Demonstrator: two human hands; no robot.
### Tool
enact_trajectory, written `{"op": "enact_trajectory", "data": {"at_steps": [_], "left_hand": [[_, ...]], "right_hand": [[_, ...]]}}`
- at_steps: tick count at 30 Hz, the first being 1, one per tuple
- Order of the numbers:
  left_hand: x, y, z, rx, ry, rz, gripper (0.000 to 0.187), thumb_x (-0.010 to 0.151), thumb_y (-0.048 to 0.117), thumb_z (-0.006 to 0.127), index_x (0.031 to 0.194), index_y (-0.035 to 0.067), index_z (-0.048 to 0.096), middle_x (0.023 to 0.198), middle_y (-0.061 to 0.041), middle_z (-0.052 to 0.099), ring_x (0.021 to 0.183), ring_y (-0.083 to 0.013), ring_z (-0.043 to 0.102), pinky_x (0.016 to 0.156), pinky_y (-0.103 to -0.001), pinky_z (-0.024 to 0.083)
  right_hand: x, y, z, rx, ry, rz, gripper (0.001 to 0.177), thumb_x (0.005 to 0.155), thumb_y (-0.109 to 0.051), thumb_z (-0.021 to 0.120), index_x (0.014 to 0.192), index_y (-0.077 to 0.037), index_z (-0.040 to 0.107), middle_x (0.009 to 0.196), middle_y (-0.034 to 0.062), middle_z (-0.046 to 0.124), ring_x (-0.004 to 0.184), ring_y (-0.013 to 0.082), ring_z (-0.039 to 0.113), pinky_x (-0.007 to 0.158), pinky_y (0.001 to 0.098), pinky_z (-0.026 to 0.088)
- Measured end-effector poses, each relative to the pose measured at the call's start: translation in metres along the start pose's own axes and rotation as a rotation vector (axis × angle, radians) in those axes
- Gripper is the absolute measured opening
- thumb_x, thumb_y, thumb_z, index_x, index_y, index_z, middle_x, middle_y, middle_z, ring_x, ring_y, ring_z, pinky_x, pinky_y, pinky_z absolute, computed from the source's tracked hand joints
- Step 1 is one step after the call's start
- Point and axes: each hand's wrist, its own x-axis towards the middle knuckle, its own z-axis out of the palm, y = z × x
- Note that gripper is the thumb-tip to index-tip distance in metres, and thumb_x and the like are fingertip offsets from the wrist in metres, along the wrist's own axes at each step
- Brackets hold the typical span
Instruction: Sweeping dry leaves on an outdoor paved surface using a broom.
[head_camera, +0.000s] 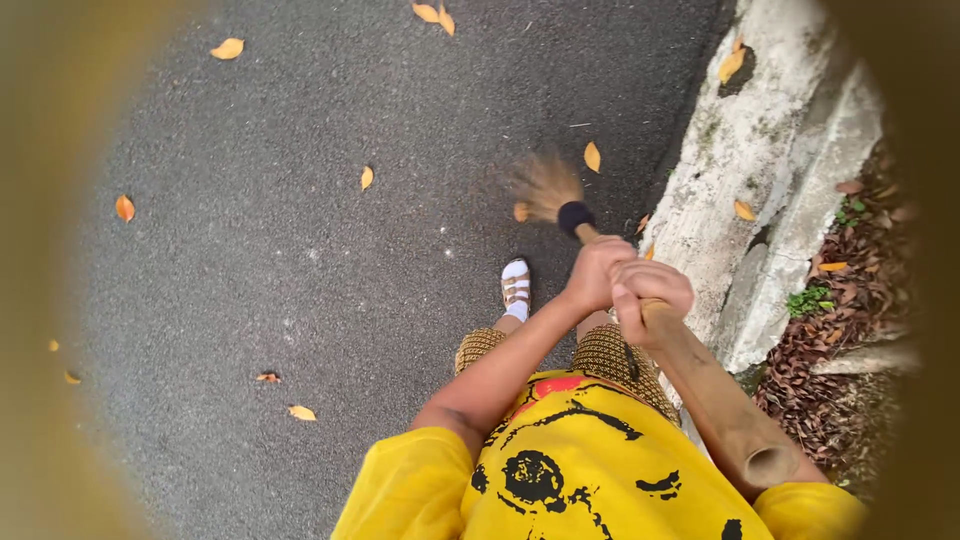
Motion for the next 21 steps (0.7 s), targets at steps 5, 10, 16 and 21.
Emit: {"op": "enact_trajectory", "data": {"at_steps": [5, 10, 16, 21], "left_hand": [[0.034, 0.017, 0.035, -0.124, -0.092, 0.072, 0.02, 0.075, 0.019, 0.069, 0.076, 0.003, 0.057, 0.077, -0.012, 0.054, 0.079, -0.0309, 0.058, 0.076, -0.04, 0.047], [0.032, 0.02, 0.032, -0.062, -0.076, 0.058, 0.019, 0.079, 0.019, 0.07, 0.076, 0.004, 0.059, 0.075, -0.011, 0.056, 0.077, -0.0304, 0.058, 0.075, -0.04, 0.047], [0.03, 0.018, 0.029, 0.182, -0.007, 0.036, 0.018, 0.073, 0.022, 0.072, 0.075, 0.005, 0.067, 0.071, -0.009, 0.061, 0.072, -0.0309, 0.061, 0.068, -0.04, 0.045], [0.048, -0.029, 0.116, 0.224, -0.129, 0.074, 0.023, 0.067, 0.021, 0.075, 0.067, 0.005, 0.059, 0.071, -0.013, 0.059, 0.074, -0.0332, 0.061, 0.07, -0.043, 0.047]], "right_hand": [[0.013, -0.012, -0.039, -0.119, 0.031, -0.042, 0.02, 0.081, 0.002, 0.06, 0.064, -0.001, 0.051, 0.066, 0.0105, 0.058, 0.064, 0.0242, 0.062, 0.069, 0.0337, 0.054], [0.024, -0.016, -0.053, -0.055, 0.009, -0.099, 0.022, 0.078, 0.002, 0.06, 0.061, -0.003, 0.047, 0.063, 0.0098, 0.057, 0.059, 0.0236, 0.061, 0.066, 0.0327, 0.054], [0.007, 0.031, -0.065, 0.255, -0.064, -0.094, 0.02, 0.079, 0.002, 0.057, 0.061, -0.003, 0.048, 0.062, 0.0078, 0.056, 0.056, 0.0209, 0.059, 0.064, 0.0325, 0.055], [-0.023, 0.076, -0.121, 0.117, 0.188, -0.029, 0.016, 0.083, 0.001, 0.058, 0.068, 0.001, 0.055, 0.074, 0.0107, 0.065, 0.071, 0.0224, 0.068, 0.072, 0.0342, 0.058]]}}
